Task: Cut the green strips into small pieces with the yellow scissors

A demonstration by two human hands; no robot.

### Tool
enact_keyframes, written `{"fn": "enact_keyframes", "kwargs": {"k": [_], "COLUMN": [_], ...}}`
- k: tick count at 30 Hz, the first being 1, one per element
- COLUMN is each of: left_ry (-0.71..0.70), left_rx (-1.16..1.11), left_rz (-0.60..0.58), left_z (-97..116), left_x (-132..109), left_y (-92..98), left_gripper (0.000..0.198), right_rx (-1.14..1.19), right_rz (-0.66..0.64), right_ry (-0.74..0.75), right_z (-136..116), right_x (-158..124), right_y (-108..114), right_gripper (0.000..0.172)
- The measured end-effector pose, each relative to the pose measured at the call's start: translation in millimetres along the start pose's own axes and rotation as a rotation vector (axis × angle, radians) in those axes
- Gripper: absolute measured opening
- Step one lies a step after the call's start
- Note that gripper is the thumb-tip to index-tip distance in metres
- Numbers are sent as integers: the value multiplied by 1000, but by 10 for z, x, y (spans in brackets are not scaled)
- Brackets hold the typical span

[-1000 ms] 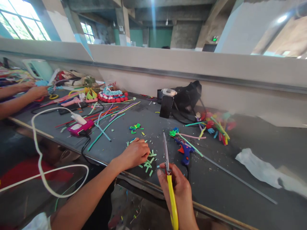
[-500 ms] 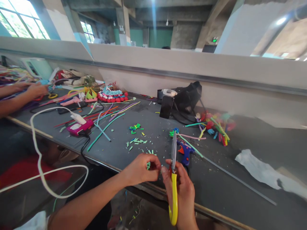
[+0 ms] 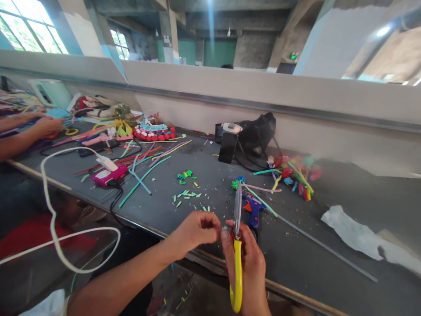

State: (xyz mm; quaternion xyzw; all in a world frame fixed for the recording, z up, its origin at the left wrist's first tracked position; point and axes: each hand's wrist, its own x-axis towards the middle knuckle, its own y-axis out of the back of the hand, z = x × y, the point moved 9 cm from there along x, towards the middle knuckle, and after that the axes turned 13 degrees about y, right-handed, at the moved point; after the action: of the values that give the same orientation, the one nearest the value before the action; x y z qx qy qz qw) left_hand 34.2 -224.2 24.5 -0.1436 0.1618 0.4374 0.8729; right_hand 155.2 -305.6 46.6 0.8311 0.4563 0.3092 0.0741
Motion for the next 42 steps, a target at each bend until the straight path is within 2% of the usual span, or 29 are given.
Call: {"fn": "enact_keyframes", "kwargs": {"k": [5, 8, 12, 18, 35, 42], "left_ry": [-142, -182, -203, -211, -231, -211], "left_rx": [-480, -612, -630, -620, -602, -582], "left_rz": [106, 108, 104, 114, 105, 117], "left_z": [165, 190, 193, 202, 235, 215], "left_x": [8, 9, 0, -28, -41, -51], "left_y": [287, 353, 360, 368, 380, 383], "left_gripper": [9, 9, 6, 2, 5, 6], "right_rx": [-116, -231, -307, -346, -325, -285], "right_rz": [-142, -179, -235, -231, -214, -221], "right_ry": [203, 253, 242, 271, 355, 305], "right_z": [-69, -37, 24, 0, -96, -48], "right_x": [-47, -114, -148, -147, -149, -188], "right_y": [-118, -159, -224, -235, -217, -217], "right_gripper": [35, 37, 35, 34, 39, 42]}}
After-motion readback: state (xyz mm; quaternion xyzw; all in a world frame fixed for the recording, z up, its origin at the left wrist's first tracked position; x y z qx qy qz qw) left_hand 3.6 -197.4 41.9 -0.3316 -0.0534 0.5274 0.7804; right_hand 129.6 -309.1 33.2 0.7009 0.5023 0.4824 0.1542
